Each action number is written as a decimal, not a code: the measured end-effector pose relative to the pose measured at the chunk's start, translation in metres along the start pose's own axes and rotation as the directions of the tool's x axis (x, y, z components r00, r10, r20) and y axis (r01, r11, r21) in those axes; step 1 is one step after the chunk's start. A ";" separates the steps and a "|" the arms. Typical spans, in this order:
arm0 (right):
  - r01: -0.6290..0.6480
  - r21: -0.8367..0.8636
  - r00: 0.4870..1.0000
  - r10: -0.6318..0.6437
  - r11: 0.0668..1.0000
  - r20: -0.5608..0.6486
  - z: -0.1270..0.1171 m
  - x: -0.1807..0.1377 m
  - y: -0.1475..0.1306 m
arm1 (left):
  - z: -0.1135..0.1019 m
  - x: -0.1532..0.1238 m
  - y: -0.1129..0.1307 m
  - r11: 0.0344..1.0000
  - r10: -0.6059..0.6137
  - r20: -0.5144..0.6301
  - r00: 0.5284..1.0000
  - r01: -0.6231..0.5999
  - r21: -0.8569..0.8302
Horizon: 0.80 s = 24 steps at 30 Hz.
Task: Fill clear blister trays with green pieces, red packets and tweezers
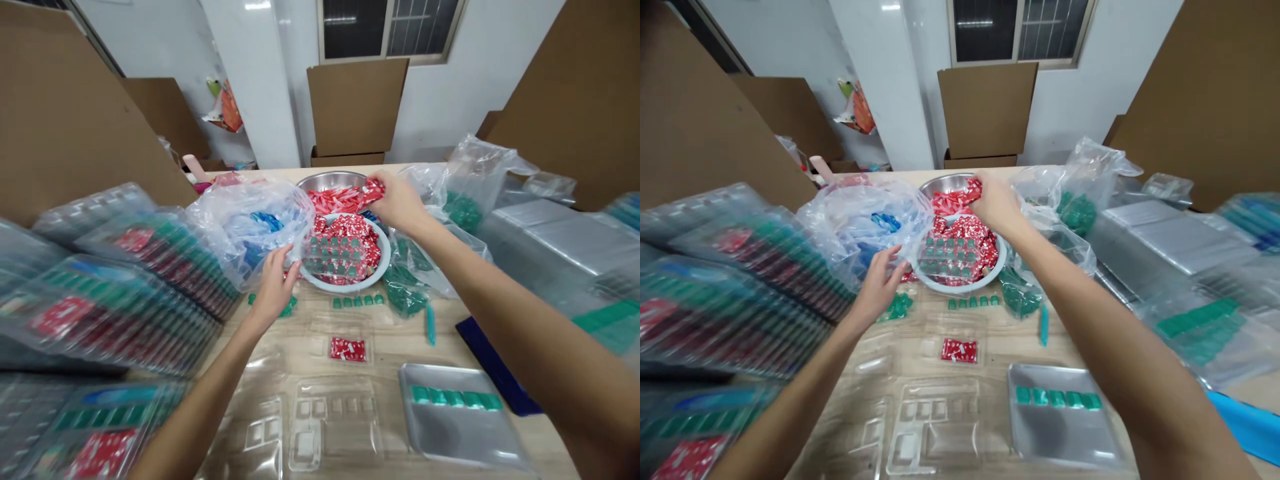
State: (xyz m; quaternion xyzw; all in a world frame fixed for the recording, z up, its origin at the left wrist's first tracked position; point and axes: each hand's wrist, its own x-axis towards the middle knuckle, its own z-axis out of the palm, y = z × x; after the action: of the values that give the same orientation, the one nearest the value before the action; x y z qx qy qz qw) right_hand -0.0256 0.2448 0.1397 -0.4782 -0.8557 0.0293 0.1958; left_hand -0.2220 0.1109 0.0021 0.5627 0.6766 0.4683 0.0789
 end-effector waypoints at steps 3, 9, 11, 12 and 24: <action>-0.193 0.703 0.980 0.105 0.684 0.167 0.008 -0.062 -0.015 | -0.013 -0.033 0.037 0.974 -0.027 0.091 0.995 0.047 -0.223; -0.520 0.828 0.819 0.150 -0.211 0.553 0.050 -0.174 -0.049 | -0.008 -0.103 0.093 0.738 -0.144 0.273 0.951 0.287 -0.611; -0.517 0.817 0.820 0.125 -0.253 0.558 0.056 -0.193 -0.055 | -0.007 -0.112 0.095 0.672 -0.225 0.251 0.942 0.336 -0.660; -0.513 0.825 0.829 0.109 -0.237 0.548 0.057 -0.201 -0.056 | -0.009 -0.114 0.095 0.652 -0.248 0.259 0.933 0.359 -0.668; -0.541 0.831 0.841 0.070 0.127 0.537 0.046 -0.237 -0.047 | -0.054 -0.149 0.091 0.620 -0.293 0.480 0.827 0.547 -0.563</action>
State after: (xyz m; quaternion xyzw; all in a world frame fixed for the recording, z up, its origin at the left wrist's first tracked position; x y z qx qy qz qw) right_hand 0.0298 0.0293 0.0360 -0.3995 -0.5399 0.6881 0.2748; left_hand -0.1407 -0.0498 0.0350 0.3885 0.5464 0.5444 0.5042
